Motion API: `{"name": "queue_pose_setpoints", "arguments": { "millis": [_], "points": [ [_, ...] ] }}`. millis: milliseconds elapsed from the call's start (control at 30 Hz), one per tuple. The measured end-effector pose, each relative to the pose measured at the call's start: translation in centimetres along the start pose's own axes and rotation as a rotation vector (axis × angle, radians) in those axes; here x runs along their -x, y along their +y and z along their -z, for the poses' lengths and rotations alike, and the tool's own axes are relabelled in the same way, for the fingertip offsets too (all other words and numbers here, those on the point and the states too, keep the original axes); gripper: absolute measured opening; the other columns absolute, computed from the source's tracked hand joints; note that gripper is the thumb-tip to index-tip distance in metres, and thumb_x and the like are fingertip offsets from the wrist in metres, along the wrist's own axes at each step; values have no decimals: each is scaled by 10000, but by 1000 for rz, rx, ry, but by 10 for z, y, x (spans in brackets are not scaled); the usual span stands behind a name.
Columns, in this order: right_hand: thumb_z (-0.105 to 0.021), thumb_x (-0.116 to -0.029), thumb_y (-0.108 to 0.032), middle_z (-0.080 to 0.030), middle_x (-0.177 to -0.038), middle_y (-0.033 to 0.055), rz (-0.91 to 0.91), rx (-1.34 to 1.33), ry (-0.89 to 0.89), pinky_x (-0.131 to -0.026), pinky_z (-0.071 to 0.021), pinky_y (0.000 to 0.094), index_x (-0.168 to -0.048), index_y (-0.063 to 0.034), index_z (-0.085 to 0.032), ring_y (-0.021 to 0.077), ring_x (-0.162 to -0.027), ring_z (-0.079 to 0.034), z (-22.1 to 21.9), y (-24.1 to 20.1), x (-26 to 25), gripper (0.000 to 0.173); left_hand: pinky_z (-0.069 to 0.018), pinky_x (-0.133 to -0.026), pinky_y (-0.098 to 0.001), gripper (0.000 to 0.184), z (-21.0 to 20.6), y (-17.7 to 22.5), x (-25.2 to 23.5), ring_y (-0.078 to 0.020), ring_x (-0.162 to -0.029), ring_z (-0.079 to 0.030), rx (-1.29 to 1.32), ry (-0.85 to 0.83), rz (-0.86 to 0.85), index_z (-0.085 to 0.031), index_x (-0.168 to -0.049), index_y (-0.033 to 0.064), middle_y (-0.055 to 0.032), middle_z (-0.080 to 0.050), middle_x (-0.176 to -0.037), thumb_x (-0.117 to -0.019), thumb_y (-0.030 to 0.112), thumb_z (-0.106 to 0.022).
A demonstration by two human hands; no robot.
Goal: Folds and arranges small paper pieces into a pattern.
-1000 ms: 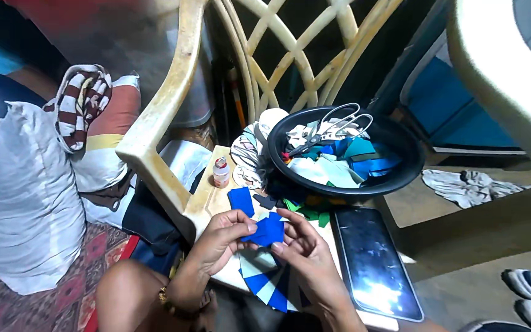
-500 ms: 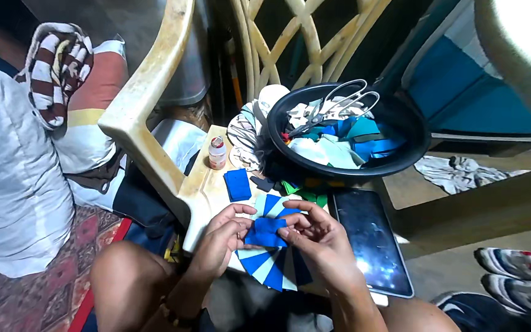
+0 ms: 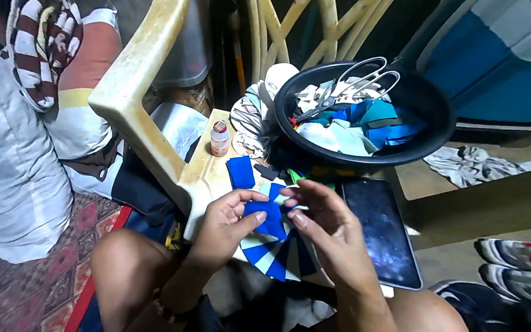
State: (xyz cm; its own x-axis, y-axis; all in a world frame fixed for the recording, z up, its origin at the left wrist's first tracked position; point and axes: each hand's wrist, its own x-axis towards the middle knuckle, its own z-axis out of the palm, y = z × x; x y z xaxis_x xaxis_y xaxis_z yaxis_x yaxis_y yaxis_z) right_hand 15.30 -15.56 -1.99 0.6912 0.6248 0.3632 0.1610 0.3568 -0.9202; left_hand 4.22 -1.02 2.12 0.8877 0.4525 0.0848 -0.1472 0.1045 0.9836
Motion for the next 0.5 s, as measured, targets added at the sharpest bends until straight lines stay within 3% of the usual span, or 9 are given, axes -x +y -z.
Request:
{"name": "queue_pose_setpoints", "arguments": {
  "millis": [67, 133, 233, 333, 400, 467, 500],
  "points": [
    [-776, -882, -278, -712, -1148, 17, -151, -198, -77, -855, -597, 252, -1368, 26, -439, 94, -983, -708, 0, 3, -2, 665, -629, -784, -273, 227, 4, 0, -1, -104, -870, -737, 44, -49, 42, -606, -1158, -43, -39, -746, -981, -946, -105, -557],
    [-768, -830, -52, -738, -1044, 31, -266, -390, -67, -807, -611, 262, -1340, 3, -431, 105, -880, -731, -5, 4, -3, 613, -627, -771, -267, 256, 6, -3, -2, -101, -857, -738, 34, -52, 60, -581, -1187, -47, -34, -748, -964, -941, -117, -555],
    [-663, -748, 158, -734, -894, 18, -325, -338, 57, -669, -614, 236, -1248, -6, -494, 93, -716, -716, -9, 2, -4, 553, -615, -767, -245, 281, 10, -9, -2, -74, -843, -724, -26, -2, 23, -566, -1162, -50, -19, -730, -959, -896, -139, -594],
    [-679, -752, 142, -728, -858, -12, -255, -116, 111, -625, -585, 189, -1145, -10, -566, 52, -680, -687, -9, 3, -3, 435, -593, -690, -195, 223, 15, -17, 0, -27, -742, -677, -156, 75, -12, -571, -1008, -4, 0, -684, -915, -843, -108, -679],
    [-689, -786, 89, -699, -857, -42, -174, 32, 97, -642, -565, 158, -985, -46, -634, 13, -707, -659, -9, 8, -1, 246, -557, -660, -157, 133, 20, -22, 1, 2, -711, -637, -254, 97, -25, -618, -903, 12, 6, -669, -869, -834, -65, -702],
    [-656, -829, 47, -714, -889, -29, -126, 147, 66, -694, -566, 146, -853, -55, -710, -6, -778, -667, -8, 11, 1, 118, -553, -671, -139, 55, 24, -22, 2, 18, -721, -643, -340, 95, -13, -694, -898, -2, 1, -696, -864, -852, -29, -707],
    [-639, -851, 31, -723, -926, -12, -119, 204, 40, -732, -570, 139, -846, -47, -739, -11, -834, -676, -8, 11, 2, 127, -567, -708, -141, 61, 26, -23, 3, 12, -766, -664, -377, 86, -16, -723, -924, -14, -20, -715, -904, -867, -17, -703]
  ]
}}
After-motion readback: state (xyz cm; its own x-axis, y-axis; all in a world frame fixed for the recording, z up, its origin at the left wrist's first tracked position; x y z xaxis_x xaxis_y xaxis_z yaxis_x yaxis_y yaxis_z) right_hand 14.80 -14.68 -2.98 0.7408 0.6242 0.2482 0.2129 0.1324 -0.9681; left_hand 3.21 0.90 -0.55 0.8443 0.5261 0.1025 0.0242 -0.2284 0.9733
